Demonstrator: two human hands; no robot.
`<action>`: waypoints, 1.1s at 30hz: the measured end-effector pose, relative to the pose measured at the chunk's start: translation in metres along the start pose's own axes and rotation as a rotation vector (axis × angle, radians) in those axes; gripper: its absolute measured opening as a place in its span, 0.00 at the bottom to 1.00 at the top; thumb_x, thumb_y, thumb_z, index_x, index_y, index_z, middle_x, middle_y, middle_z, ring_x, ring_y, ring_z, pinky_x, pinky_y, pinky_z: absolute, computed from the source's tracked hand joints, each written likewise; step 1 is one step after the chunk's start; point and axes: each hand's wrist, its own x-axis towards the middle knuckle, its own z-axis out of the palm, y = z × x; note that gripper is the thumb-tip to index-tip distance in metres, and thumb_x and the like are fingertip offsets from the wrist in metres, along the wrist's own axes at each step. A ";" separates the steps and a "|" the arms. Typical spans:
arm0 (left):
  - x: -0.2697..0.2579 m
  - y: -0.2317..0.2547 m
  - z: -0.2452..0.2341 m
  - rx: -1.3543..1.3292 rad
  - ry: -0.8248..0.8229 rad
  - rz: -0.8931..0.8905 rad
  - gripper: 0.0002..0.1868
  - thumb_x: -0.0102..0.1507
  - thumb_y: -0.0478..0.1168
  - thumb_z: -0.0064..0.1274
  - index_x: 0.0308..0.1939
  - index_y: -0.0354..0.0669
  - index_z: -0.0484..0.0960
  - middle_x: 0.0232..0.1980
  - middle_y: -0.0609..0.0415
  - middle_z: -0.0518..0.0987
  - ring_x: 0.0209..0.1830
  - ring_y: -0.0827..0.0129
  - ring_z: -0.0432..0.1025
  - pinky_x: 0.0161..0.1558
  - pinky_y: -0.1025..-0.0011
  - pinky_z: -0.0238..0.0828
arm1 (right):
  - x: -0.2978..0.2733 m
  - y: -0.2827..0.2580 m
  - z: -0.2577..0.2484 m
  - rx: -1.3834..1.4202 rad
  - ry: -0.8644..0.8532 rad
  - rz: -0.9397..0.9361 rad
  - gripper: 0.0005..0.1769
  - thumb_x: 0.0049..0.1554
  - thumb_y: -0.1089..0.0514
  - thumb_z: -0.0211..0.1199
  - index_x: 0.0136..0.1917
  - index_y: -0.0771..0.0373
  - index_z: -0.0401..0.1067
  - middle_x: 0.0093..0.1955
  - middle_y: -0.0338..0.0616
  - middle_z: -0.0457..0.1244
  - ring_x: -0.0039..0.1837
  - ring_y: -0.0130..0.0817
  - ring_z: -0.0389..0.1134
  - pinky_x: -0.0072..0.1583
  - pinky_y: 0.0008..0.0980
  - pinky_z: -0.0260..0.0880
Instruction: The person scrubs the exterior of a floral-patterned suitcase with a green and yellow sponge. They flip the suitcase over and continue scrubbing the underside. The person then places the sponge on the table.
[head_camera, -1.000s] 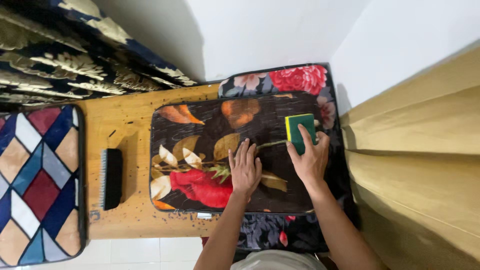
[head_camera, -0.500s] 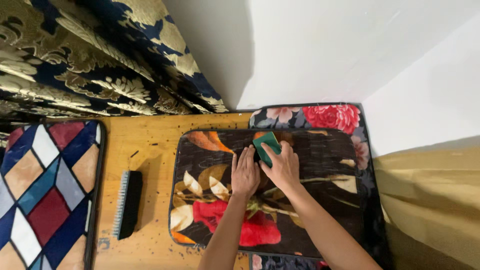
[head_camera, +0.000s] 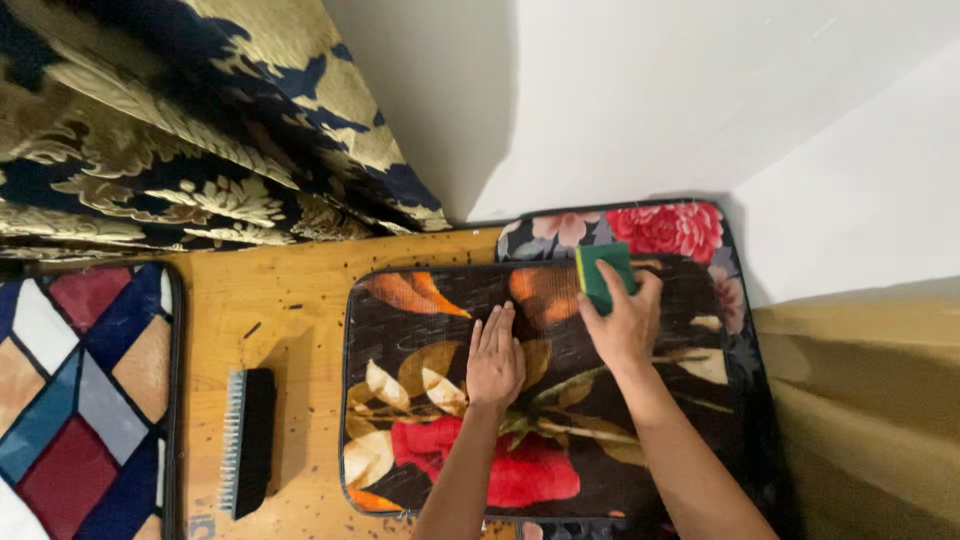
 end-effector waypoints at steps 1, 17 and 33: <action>0.001 0.000 0.000 0.005 -0.015 -0.009 0.29 0.69 0.37 0.40 0.74 0.36 0.61 0.77 0.49 0.66 0.79 0.57 0.58 0.78 0.53 0.48 | 0.000 -0.011 0.007 0.030 -0.033 -0.025 0.34 0.52 0.44 0.72 0.70 0.49 0.69 0.61 0.63 0.56 0.58 0.57 0.64 0.55 0.51 0.68; 0.003 0.001 0.000 0.041 -0.021 -0.001 0.28 0.67 0.37 0.42 0.72 0.35 0.63 0.77 0.48 0.66 0.78 0.57 0.59 0.76 0.52 0.50 | 0.008 0.065 -0.023 -0.159 0.060 0.027 0.33 0.47 0.50 0.77 0.66 0.44 0.75 0.60 0.56 0.57 0.61 0.58 0.63 0.58 0.53 0.66; 0.047 0.053 -0.001 0.039 0.033 0.075 0.23 0.67 0.39 0.44 0.68 0.41 0.70 0.72 0.49 0.72 0.74 0.57 0.64 0.76 0.51 0.51 | 0.015 0.040 -0.035 0.002 0.040 -0.034 0.34 0.46 0.46 0.76 0.66 0.49 0.74 0.60 0.61 0.58 0.59 0.57 0.63 0.56 0.51 0.67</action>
